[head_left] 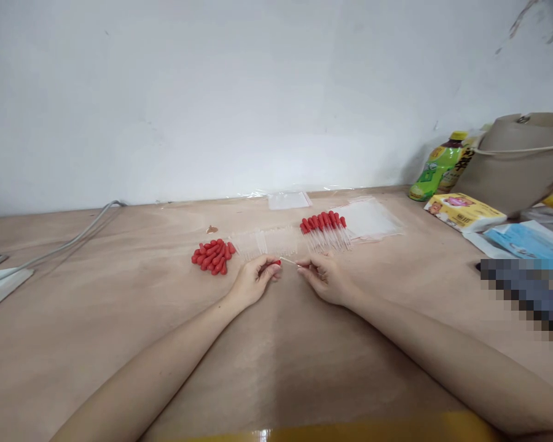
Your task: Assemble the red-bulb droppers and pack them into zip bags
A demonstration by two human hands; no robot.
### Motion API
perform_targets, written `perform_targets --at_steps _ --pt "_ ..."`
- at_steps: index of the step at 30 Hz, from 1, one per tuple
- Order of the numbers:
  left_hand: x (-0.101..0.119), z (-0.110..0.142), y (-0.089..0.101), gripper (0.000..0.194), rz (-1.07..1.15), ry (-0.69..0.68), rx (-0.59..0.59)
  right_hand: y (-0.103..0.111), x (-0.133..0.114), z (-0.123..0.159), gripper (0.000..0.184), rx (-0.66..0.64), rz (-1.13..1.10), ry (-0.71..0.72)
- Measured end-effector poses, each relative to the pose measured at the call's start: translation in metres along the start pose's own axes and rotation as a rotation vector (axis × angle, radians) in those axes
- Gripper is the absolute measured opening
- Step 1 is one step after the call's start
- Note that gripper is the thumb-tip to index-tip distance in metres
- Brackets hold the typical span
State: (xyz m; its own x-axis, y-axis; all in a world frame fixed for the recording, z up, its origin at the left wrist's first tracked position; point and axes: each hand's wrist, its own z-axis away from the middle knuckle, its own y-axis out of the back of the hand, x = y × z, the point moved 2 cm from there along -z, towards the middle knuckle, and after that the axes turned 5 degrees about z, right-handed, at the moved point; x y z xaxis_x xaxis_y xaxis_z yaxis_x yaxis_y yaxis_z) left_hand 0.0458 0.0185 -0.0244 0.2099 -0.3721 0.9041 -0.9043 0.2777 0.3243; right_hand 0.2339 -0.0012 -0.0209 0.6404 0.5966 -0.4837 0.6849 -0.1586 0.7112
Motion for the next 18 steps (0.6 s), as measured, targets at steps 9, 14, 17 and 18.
perform_targets --at_steps 9,14,17,18 --pt "0.0 0.002 0.005 0.023 -0.106 -0.059 0.022 0.002 0.005 -0.003 0.017 -0.088 0.036 0.042" --pt "-0.001 0.006 0.003 0.023 -0.215 -0.077 -0.092 0.013 0.009 -0.009 0.02 -0.169 0.122 0.085" --pt "0.003 0.007 0.002 0.023 -0.31 -0.094 -0.112 0.016 0.007 -0.01 0.022 -0.137 0.222 0.149" --pt "0.005 0.007 0.002 0.023 -0.334 -0.102 -0.114 0.016 0.005 -0.01 0.023 -0.125 0.249 0.165"
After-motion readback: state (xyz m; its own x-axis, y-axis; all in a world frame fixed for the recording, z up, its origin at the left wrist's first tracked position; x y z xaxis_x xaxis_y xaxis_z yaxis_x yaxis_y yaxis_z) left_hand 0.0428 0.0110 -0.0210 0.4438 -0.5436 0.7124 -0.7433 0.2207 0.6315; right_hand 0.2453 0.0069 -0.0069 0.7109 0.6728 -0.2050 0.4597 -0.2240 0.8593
